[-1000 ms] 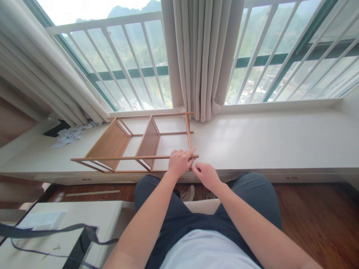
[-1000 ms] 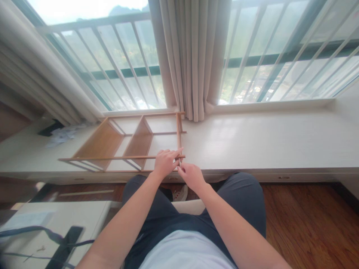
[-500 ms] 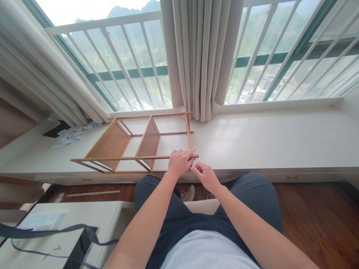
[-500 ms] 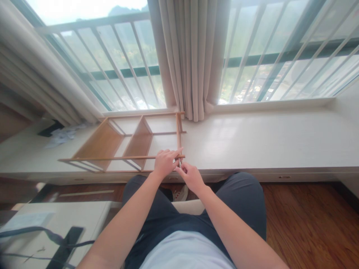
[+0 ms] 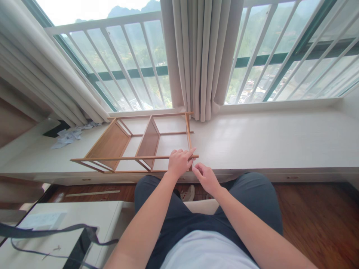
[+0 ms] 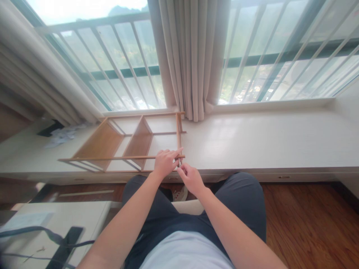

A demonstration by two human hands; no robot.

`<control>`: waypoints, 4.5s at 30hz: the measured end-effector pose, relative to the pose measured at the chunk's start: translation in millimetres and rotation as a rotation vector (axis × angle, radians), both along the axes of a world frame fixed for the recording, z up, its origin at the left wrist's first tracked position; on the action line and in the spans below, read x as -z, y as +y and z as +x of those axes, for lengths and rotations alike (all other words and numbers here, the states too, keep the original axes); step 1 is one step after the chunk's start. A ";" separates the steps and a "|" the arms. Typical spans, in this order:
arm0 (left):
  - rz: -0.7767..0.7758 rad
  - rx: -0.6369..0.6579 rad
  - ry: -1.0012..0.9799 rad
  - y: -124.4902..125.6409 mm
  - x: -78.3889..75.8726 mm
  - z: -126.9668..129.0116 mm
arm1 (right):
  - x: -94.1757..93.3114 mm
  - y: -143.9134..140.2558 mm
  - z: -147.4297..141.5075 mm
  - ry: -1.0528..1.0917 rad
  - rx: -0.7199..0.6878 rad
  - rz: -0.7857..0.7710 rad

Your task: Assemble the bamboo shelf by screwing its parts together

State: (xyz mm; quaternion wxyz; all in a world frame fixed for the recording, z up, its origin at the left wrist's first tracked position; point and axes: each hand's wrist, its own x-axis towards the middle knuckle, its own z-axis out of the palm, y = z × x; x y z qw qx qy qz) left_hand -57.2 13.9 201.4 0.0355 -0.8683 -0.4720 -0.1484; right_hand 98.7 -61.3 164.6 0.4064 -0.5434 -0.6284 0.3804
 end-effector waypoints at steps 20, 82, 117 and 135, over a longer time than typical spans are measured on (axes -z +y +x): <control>-0.009 0.002 0.001 -0.7 -1.6 0.7 | 3.5 -2.8 -1.5 0.054 0.002 -0.021; -0.005 0.001 -0.007 -0.4 1.1 -0.1 | 13.6 -4.0 -7.4 0.259 -0.023 -0.091; 0.010 0.007 0.000 -0.7 -0.5 0.3 | 19.0 -2.5 -10.7 0.407 -0.014 -0.198; 0.018 0.009 0.001 -0.3 -0.4 0.1 | 29.3 1.3 -15.7 0.624 -0.051 -0.270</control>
